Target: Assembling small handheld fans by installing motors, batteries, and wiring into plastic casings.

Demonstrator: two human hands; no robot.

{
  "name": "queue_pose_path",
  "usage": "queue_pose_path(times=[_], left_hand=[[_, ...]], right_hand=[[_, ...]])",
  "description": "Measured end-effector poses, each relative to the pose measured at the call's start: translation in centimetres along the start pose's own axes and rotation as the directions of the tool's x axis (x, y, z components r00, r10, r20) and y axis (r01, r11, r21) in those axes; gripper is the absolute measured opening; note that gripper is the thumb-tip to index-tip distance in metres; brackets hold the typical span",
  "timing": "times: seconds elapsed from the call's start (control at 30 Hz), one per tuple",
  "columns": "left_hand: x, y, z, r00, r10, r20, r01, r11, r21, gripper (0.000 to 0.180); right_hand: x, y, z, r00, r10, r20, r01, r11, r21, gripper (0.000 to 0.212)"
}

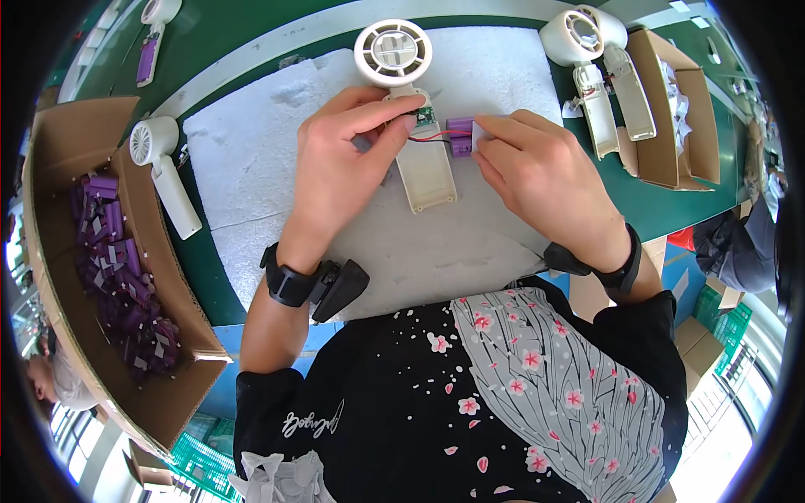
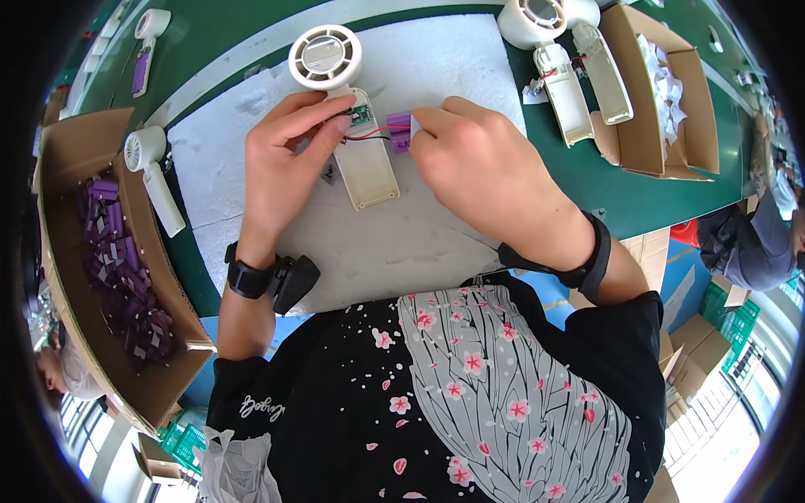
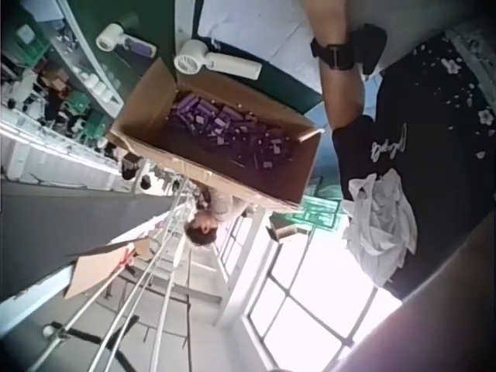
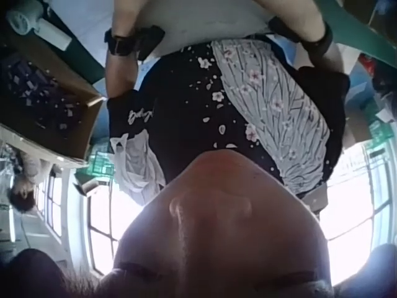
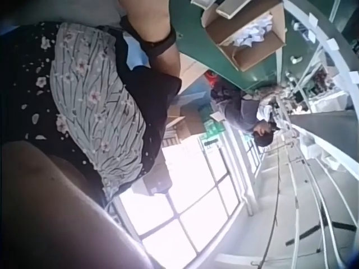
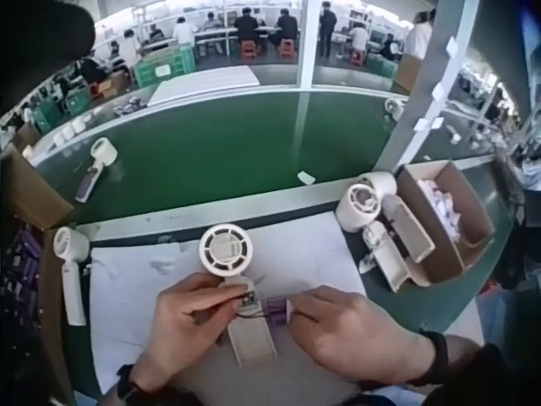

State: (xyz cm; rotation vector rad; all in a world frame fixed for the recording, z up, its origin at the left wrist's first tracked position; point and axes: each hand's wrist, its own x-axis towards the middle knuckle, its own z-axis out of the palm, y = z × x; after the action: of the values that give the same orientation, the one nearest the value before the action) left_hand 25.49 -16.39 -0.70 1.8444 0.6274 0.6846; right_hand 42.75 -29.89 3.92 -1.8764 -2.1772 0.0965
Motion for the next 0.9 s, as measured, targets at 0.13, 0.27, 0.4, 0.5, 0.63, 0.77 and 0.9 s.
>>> queue_pose_path(times=[0.13, 0.27, 0.4, 0.5, 0.63, 0.77, 0.9], left_hand=[[0.2, 0.7, -0.3, 0.998, 0.002, 0.061, -0.007, 0.996, 0.091, 0.024], [0.2, 0.6, -0.6, 0.991, -0.054, 0.123, 0.042, 0.994, 0.104, 0.025], [0.2, 0.3, -0.6, 0.989, -0.062, 0.135, 0.058, 0.998, 0.036, 0.025], [0.1, 0.2, -0.4, 0.99, -0.061, 0.129, 0.056, 0.998, 0.037, 0.025], [0.1, -0.1, -0.1, 0.999, -0.015, 0.051, 0.014, 1.0, 0.019, 0.026], [0.1, 0.4, -0.1, 0.997, -0.058, 0.046, 0.057, 0.998, 0.012, 0.027], [0.1, 0.6, -0.2, 0.994, -0.096, 0.053, 0.096, 0.995, 0.003, 0.028]], right_hand=[[0.0, -0.5, 0.1, 1.0, -0.014, 0.023, 0.016, 0.997, -0.078, 0.011], [0.3, -1.0, 0.2, 0.999, -0.015, 0.05, 0.02, 0.994, -0.104, 0.011], [0.5, -0.9, 0.1, 0.998, 0.006, 0.063, 0.0, 0.995, -0.095, 0.011], [0.5, -0.5, 0.1, 1.0, 0.015, 0.011, -0.015, 0.998, -0.064, 0.012], [0.4, 0.5, -0.1, 1.0, 0.002, -0.006, -0.002, 0.999, 0.044, 0.014], [0.1, 0.1, 0.0, 0.999, 0.041, -0.026, -0.04, 0.999, 0.035, 0.015], [0.1, 0.0, -0.1, 0.997, 0.069, -0.026, -0.066, 0.995, 0.076, 0.015]])
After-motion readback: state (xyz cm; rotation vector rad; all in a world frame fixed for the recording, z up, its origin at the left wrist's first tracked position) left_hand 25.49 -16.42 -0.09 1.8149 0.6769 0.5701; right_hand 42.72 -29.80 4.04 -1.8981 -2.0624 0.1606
